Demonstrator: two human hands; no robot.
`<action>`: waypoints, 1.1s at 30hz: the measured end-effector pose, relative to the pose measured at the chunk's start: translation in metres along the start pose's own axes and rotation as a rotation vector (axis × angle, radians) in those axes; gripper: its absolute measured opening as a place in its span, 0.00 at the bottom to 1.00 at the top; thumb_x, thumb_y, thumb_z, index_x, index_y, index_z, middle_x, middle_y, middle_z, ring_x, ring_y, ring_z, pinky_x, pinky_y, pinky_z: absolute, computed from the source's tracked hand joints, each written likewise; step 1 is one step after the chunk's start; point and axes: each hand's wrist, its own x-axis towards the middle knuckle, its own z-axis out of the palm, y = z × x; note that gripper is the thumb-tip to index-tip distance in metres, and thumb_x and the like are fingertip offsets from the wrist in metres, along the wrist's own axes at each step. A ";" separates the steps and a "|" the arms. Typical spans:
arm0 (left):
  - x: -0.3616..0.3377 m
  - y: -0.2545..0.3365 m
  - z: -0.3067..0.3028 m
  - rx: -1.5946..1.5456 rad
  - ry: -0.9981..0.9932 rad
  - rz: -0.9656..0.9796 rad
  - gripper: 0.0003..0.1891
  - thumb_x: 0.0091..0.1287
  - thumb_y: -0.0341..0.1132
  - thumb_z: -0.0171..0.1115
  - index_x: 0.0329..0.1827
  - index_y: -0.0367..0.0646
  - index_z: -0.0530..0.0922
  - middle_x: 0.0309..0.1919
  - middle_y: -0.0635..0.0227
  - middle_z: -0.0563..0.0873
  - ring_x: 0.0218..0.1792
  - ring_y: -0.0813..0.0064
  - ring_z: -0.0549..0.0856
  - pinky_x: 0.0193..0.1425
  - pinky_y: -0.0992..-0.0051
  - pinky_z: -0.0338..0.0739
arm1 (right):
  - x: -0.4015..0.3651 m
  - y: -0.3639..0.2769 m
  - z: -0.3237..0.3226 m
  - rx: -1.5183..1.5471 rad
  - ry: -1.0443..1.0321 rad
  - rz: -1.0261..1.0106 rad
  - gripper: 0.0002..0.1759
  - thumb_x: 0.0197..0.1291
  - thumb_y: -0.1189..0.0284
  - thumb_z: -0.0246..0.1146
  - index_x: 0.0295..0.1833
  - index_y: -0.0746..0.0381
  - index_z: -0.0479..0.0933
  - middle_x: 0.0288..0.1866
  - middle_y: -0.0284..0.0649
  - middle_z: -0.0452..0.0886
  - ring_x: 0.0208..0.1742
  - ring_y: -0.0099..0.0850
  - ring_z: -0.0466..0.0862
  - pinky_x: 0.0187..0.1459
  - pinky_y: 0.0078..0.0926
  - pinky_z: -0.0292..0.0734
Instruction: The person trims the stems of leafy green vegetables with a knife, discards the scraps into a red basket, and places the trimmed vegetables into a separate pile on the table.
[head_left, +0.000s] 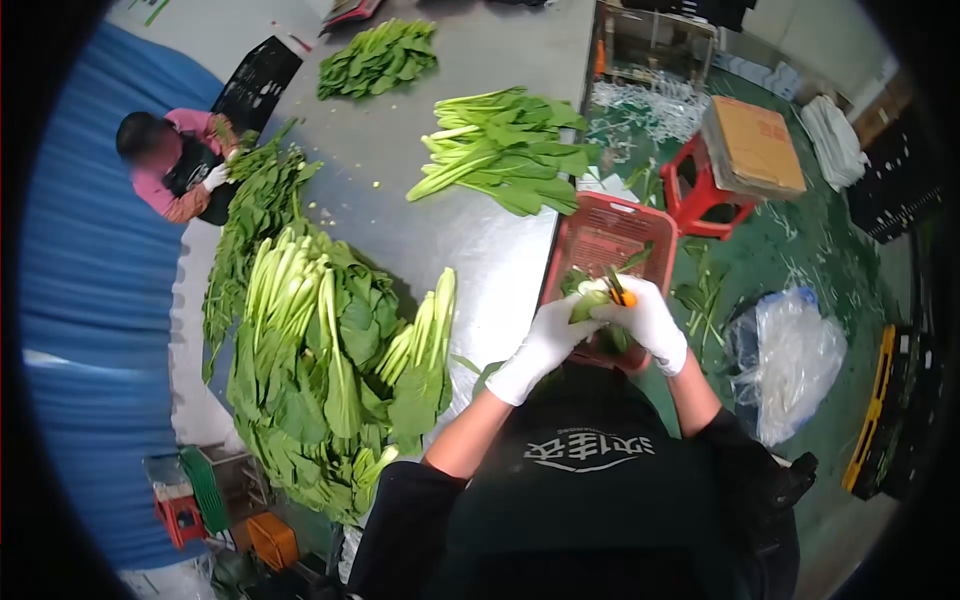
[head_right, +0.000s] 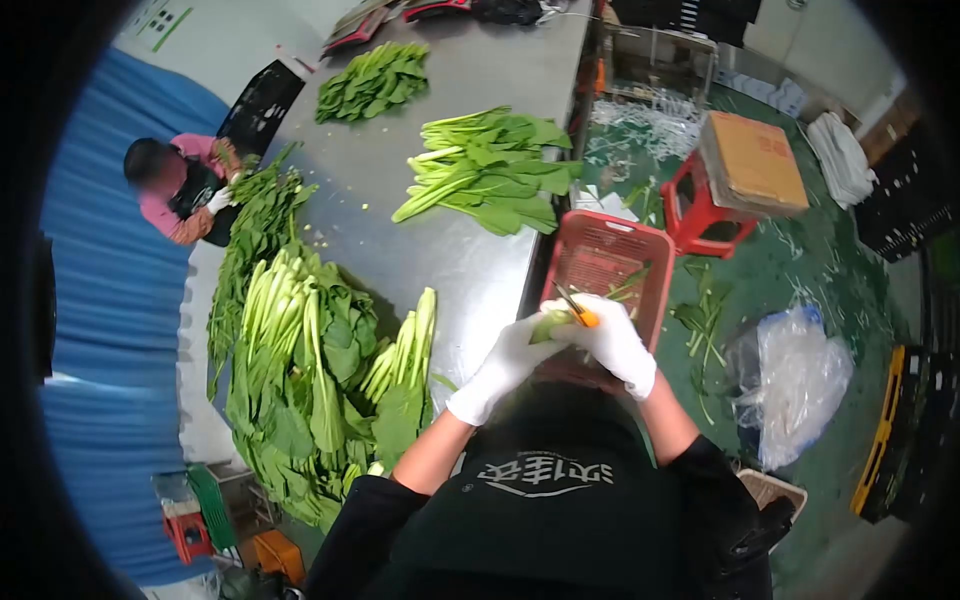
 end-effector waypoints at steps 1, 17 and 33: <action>0.000 -0.001 -0.008 0.003 0.016 -0.001 0.14 0.61 0.32 0.64 0.48 0.37 0.78 0.28 0.64 0.82 0.30 0.77 0.81 0.37 0.75 0.75 | 0.000 0.000 -0.001 -0.143 0.024 -0.009 0.12 0.57 0.79 0.62 0.48 0.65 0.79 0.34 0.32 0.81 0.37 0.21 0.78 0.41 0.20 0.74; 0.000 -0.106 -0.121 0.885 0.670 -0.226 0.20 0.43 0.40 0.74 0.37 0.40 0.79 0.33 0.55 0.84 0.35 0.60 0.85 0.40 0.67 0.78 | -0.001 0.092 -0.062 -0.500 0.481 -0.039 0.17 0.57 0.73 0.65 0.52 0.67 0.77 0.49 0.48 0.82 0.50 0.38 0.83 0.53 0.28 0.75; -0.025 0.006 -0.020 0.349 0.322 0.178 0.19 0.45 0.32 0.72 0.43 0.41 0.83 0.32 0.62 0.82 0.36 0.66 0.82 0.44 0.72 0.75 | -0.020 0.025 0.009 -0.948 0.245 -0.326 0.18 0.50 0.74 0.62 0.49 0.58 0.76 0.34 0.44 0.79 0.35 0.43 0.82 0.35 0.37 0.77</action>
